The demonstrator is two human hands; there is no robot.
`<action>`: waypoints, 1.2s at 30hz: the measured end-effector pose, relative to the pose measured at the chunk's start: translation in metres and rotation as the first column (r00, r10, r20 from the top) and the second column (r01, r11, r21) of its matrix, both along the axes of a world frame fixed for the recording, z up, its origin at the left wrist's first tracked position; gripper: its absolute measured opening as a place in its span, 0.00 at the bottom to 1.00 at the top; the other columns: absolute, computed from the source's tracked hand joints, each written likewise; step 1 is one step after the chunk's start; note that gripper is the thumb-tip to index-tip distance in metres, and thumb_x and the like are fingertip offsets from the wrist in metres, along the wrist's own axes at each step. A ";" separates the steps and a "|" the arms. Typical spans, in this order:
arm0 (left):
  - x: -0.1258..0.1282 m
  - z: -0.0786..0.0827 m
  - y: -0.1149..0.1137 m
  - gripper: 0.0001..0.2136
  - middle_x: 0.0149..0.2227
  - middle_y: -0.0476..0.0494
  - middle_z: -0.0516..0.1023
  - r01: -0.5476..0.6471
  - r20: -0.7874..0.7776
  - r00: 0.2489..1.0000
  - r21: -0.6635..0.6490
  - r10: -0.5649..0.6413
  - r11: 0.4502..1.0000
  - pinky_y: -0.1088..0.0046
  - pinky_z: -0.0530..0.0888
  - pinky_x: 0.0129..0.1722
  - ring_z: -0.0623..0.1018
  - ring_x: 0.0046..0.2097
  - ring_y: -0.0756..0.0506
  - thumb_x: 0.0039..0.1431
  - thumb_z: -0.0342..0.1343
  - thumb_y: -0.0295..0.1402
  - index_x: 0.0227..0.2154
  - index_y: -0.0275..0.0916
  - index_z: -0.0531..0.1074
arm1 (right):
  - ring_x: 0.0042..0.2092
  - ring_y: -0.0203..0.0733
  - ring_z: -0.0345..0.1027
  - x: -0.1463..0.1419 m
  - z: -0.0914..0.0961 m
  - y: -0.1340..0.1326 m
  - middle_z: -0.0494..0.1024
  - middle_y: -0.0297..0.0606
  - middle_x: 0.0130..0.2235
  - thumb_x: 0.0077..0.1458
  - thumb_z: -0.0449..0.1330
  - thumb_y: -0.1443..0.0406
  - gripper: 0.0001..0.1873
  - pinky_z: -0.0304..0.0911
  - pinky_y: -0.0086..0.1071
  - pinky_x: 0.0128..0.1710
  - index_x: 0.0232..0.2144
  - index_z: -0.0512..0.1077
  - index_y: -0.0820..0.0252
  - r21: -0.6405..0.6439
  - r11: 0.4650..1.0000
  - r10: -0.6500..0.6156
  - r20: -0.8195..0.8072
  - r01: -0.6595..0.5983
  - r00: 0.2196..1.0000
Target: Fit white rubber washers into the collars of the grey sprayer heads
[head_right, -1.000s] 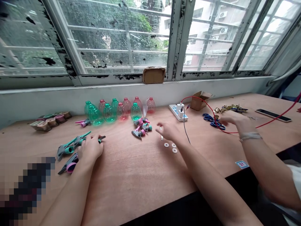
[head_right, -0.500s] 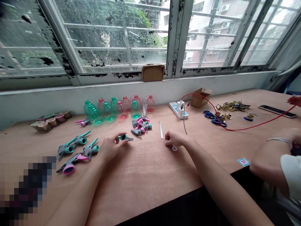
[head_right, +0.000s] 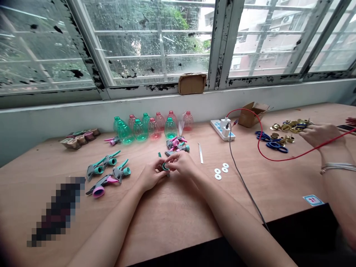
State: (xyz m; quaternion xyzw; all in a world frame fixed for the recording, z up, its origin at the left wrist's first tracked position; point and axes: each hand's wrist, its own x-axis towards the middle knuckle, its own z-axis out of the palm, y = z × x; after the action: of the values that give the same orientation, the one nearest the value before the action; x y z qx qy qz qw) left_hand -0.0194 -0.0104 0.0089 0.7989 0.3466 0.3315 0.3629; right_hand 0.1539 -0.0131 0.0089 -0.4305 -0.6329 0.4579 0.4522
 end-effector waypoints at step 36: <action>0.001 -0.007 -0.002 0.10 0.29 0.51 0.77 -0.141 -0.116 0.981 0.118 0.155 0.983 0.76 0.68 0.31 0.73 0.29 0.50 0.50 0.58 0.28 0.37 0.41 0.74 | 0.31 0.38 0.73 0.005 -0.016 -0.015 0.80 0.38 0.32 0.52 0.63 0.66 0.07 0.66 0.28 0.30 0.33 0.81 0.56 0.405 0.907 -0.255 0.310 0.116 0.916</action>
State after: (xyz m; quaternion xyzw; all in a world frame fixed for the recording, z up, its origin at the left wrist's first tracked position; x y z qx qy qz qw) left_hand -0.0181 -0.0126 0.0019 0.8086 0.4086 0.3255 0.2706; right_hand 0.1591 -0.0285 -0.0073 -0.4699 -0.7357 0.1958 0.4468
